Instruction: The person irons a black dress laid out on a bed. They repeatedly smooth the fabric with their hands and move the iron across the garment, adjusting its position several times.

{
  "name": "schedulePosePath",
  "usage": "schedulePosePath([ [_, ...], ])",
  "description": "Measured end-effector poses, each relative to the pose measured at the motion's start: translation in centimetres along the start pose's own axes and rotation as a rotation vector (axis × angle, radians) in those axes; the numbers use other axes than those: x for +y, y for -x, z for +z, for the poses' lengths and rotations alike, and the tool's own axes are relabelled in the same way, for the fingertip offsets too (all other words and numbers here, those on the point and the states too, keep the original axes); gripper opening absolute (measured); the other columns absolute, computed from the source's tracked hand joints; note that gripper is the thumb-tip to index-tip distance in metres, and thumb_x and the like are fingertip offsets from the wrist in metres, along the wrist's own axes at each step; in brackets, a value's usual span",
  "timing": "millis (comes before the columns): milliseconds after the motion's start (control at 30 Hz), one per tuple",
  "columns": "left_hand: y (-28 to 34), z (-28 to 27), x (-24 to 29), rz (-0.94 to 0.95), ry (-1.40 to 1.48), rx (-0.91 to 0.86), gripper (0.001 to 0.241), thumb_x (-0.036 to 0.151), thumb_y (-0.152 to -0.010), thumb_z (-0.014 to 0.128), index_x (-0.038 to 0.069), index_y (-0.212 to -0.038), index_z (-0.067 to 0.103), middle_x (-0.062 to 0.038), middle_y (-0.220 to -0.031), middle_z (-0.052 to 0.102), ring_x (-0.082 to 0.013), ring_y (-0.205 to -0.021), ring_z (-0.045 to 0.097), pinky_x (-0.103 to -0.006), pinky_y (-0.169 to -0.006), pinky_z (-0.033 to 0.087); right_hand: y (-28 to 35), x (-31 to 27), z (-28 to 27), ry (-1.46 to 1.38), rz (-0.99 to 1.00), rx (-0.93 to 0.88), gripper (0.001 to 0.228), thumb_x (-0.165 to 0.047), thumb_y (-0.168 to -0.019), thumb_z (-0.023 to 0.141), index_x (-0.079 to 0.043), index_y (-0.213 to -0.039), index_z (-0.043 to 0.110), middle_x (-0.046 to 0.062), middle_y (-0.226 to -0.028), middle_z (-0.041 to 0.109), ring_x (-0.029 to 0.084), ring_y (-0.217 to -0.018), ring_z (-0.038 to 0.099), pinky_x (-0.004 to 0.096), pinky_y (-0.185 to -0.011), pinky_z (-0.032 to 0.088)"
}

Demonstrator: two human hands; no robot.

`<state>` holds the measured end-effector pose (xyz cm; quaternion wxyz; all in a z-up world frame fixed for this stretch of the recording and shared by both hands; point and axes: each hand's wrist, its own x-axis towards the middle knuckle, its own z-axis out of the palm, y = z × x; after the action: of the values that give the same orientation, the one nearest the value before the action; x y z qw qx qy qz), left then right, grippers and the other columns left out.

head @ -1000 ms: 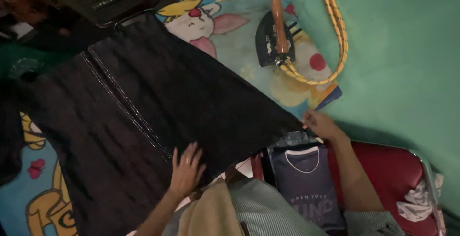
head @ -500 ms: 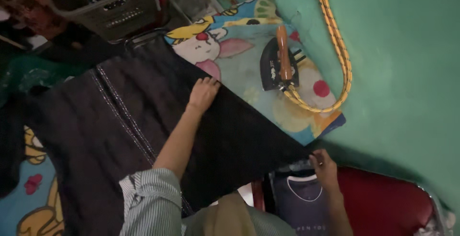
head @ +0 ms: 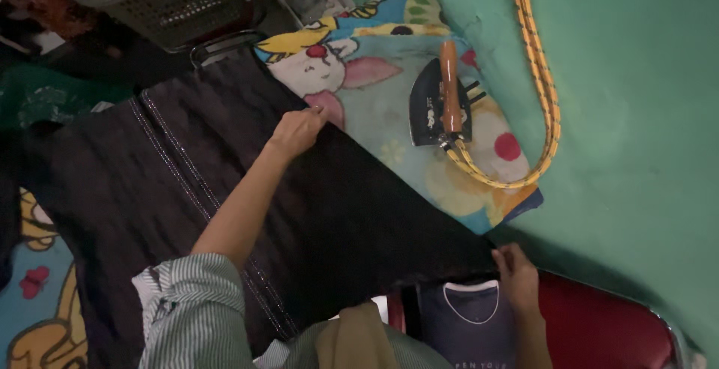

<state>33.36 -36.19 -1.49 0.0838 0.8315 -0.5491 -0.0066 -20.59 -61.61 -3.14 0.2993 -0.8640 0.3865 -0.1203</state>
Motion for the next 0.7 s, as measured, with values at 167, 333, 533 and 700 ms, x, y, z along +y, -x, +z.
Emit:
schedulePosePath([
  [167, -0.2, 1.3, -0.7, 0.078, 0.05, 0.222, 0.026, 0.0, -0.084, 0.058, 0.008, -0.109, 0.056, -0.013, -0.102, 0.068, -0.0342, -0.091, 0.072, -0.044, -0.068, 0.058, -0.9, 0.9, 0.0, -0.165, -0.043, -0.027, 0.016, -0.015, -0.094, 0.07, -0.002, -0.099, 0.064, 0.015, -0.095, 0.066, 0.026, -0.077, 0.068, 0.038, -0.068, 0.053],
  [333, -1.2, 2.5, 0.4, -0.033, -0.097, 0.101, 0.027, 0.01, -0.096, 0.058, 0.01, -0.123, 0.058, -0.011, -0.113, 0.066, -0.0286, -0.101, 0.068, -0.042, -0.079, 0.056, -0.9, 2.5, 0.2, -0.008, -0.104, 0.091, 0.015, -0.015, -0.095, 0.071, -0.001, -0.099, 0.067, 0.017, -0.105, 0.06, 0.033, -0.086, 0.063, 0.043, -0.075, 0.052],
  [533, 2.7, 2.1, 7.0, -0.243, -0.203, 0.257, 0.044, 0.018, -0.094, 0.059, 0.006, -0.137, 0.057, -0.015, -0.146, 0.052, -0.0287, -0.135, 0.05, -0.049, -0.114, 0.036, -1.6, 0.2, 2.7, 0.192, -0.134, 0.352, 0.043, -0.016, -0.094, 0.07, 0.008, -0.127, 0.057, 0.031, -0.121, 0.053, 0.052, -0.108, 0.054, 0.054, -0.09, 0.047],
  [700, 15.4, -0.4, 16.0, -0.494, 0.172, 0.222, 0.065, 0.036, -0.096, 0.06, 0.005, -0.151, 0.044, -0.012, -0.167, 0.03, -0.0287, -0.154, 0.026, -0.0582, -0.123, 0.017, -1.5, -6.9, 5.1, 0.144, -0.292, 0.271, 0.039, -0.025, -0.1, 0.069, -0.003, -0.13, 0.057, 0.018, -0.132, 0.057, 0.043, -0.123, 0.058, 0.05, -0.106, 0.047],
])
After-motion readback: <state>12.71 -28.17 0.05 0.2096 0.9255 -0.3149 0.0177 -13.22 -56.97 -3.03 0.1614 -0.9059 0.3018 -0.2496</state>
